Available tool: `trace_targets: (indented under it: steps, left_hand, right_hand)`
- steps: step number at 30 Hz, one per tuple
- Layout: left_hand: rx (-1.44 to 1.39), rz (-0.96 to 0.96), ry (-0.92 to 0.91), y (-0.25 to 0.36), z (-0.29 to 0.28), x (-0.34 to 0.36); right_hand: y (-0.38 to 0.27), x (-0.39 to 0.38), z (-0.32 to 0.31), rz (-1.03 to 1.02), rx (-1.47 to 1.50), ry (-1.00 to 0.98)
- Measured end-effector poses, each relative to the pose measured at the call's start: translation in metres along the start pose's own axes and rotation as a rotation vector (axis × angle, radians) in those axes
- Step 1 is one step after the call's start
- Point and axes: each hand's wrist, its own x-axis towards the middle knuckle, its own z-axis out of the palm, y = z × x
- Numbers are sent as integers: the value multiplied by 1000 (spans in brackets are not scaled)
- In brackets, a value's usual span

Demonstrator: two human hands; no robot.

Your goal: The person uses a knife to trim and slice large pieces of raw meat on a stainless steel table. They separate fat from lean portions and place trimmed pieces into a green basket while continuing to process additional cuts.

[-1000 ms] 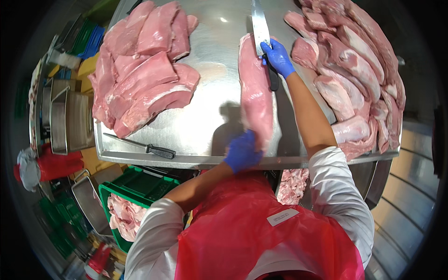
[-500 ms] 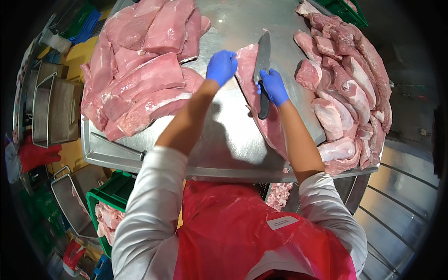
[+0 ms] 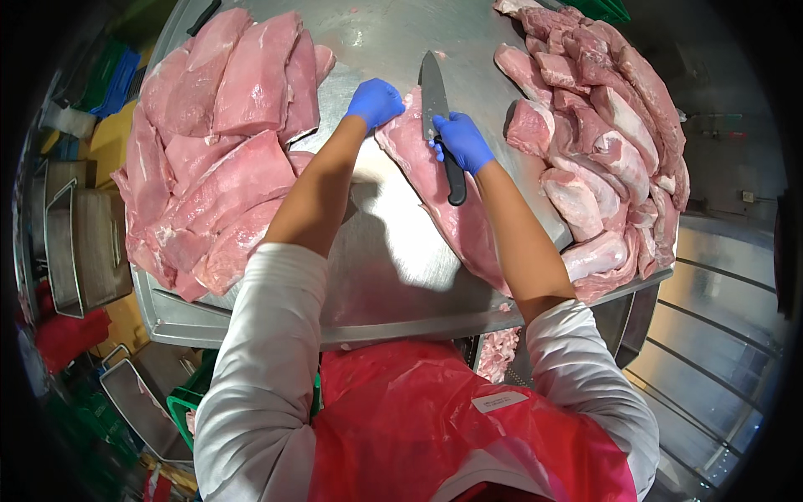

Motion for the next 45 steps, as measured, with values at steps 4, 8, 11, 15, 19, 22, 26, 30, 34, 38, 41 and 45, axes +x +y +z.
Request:
trace_targets:
  steps: [4, 8, 11, 15, 19, 22, 26, 30, 34, 38, 41, 45]
  left_hand:
    - [-269, -181, 68, -6, -2, -29]
    - [-230, -163, 143, -4, -1, -49]
    - [-280, -142, 178, -11, 4, -58]
    - [-281, -143, 210, -9, 11, -62]
    - [-290, -95, 312, -10, 20, -59]
    - [-256, -72, 318, -6, 20, -58]
    - [-279, -135, 311, -11, 21, -62]
    - [-308, -122, 365, -12, 25, -71]
    - [-312, -104, 321, -7, 27, -65]
    - [-299, -58, 455, -13, 35, -69]
    - [-261, -16, 590, -28, 31, -85]
    - [-738, -156, 773, -39, -18, -130]
  right_hand:
    - [-8, 3, 11, 22, -69, -26]
    - [-14, -25, 17, 48, -269, -48]
    - [-3, -77, 16, 72, -322, -83]
    - [32, -83, 0, -26, -321, -60]
    - [-25, -49, 9, 101, -275, -63]
    - [-31, -24, 9, 84, -286, -79]
    - [-26, -60, 11, 76, -442, -146]
    - [-23, -92, 8, 130, -451, -185]
    - [-45, -42, 11, 131, -449, -206]
    - [-42, -37, 28, 17, -499, -229]
    - [3, -98, 6, -73, -735, -275]
    - [-64, -229, -36, 540, -601, -507]
